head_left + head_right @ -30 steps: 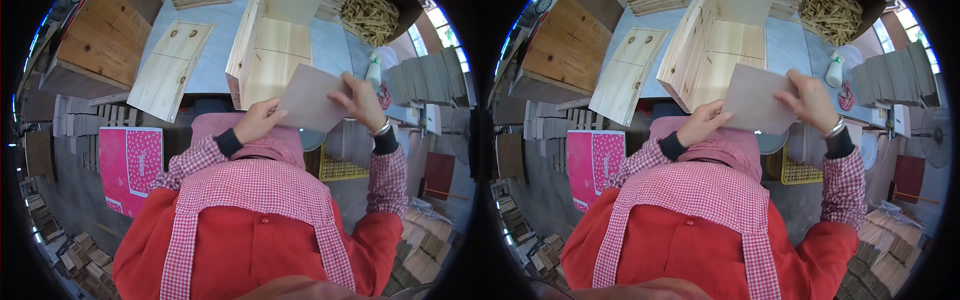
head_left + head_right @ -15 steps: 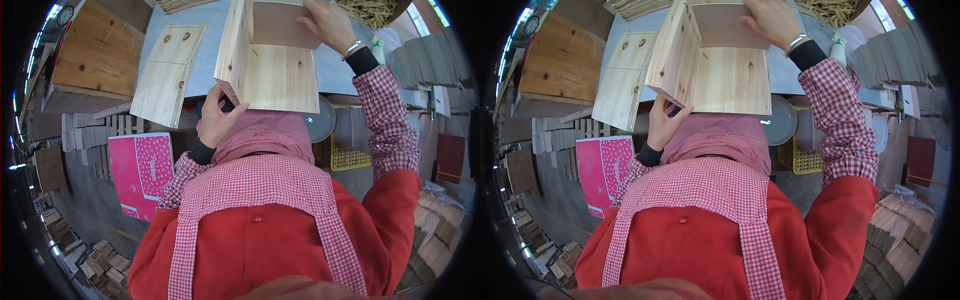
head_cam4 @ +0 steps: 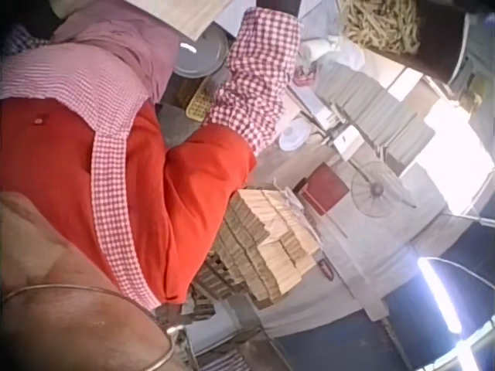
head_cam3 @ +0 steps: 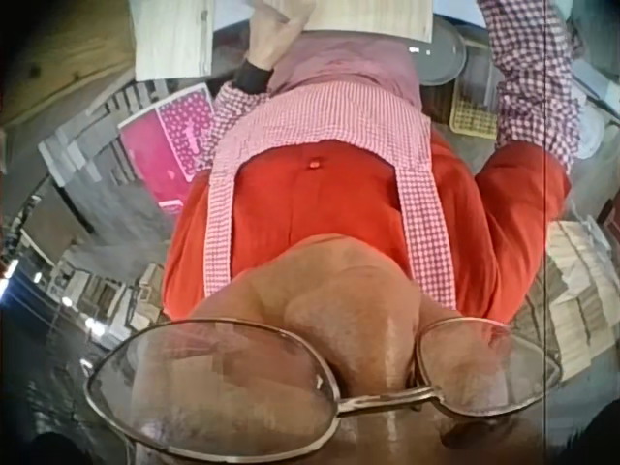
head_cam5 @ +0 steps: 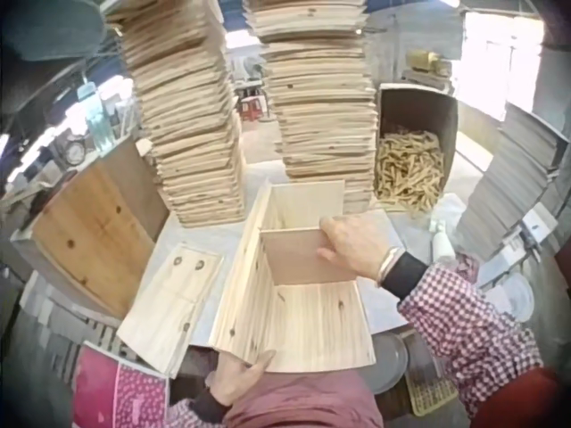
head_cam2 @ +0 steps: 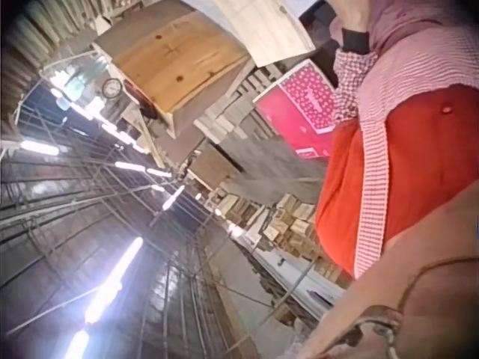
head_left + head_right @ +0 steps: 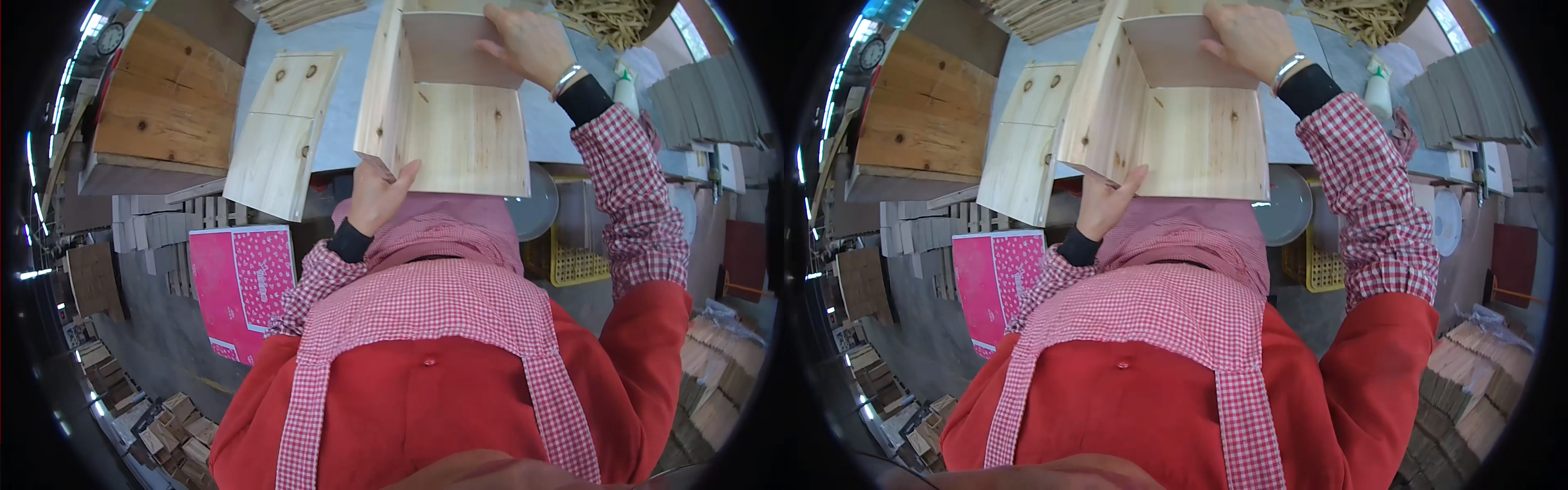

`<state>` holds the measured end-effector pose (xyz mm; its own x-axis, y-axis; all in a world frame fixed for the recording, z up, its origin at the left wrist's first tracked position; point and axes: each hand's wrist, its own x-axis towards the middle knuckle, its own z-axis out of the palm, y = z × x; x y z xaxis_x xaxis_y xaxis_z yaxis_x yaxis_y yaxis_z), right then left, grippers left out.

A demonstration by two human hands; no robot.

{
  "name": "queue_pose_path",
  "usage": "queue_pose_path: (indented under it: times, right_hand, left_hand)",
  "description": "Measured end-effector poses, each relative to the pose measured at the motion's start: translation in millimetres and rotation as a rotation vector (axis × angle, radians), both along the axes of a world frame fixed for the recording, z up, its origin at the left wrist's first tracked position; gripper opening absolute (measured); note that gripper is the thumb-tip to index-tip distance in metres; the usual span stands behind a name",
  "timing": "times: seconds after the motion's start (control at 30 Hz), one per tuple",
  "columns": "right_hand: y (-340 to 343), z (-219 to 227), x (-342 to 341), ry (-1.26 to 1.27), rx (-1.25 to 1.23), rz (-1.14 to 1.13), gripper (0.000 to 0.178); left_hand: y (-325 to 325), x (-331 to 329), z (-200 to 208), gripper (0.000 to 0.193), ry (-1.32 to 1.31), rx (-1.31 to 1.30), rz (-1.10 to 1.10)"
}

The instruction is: Assembling wooden boxes by gluing and joining wooden planks together at a workbench.

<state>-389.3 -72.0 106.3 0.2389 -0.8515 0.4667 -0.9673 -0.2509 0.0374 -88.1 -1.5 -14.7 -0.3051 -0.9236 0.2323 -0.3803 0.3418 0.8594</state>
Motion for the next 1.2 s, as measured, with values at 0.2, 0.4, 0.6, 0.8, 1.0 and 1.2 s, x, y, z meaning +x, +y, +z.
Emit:
queue_pose_path:
  times: [0.2,0.4,0.6,0.8,1.0,1.2]
  right_hand:
    - [-1.1,0.6,4.6,0.019,0.041,-0.081,0.033]
    - [3.5,-1.9,4.9,-0.001,0.050,-0.087,0.033]
    - [0.9,-1.8,6.1,-0.027,0.048,-0.056,0.033]
    - [-9.4,-1.5,9.6,-0.055,0.023,-0.027,0.033]
    - [-2.2,-4.0,6.6,-0.134,-0.043,0.021,0.031]
    - [28.7,33.5,16.7,-0.118,-0.290,0.161,0.039]
  left_hand:
    - [3.4,2.3,-7.7,0.049,0.055,-0.066,0.006]
    - [10.0,3.9,1.4,0.047,-0.019,-0.033,-0.018]
    - [7.2,-0.9,14.1,0.044,-0.068,0.011,-0.031]
    - [1.0,-1.6,36.2,0.022,-0.132,0.183,0.000]
    - [1.0,8.9,7.8,0.033,-0.381,0.074,-0.169]
    - [-79.7,65.3,70.3,0.063,-0.418,0.014,-0.633]
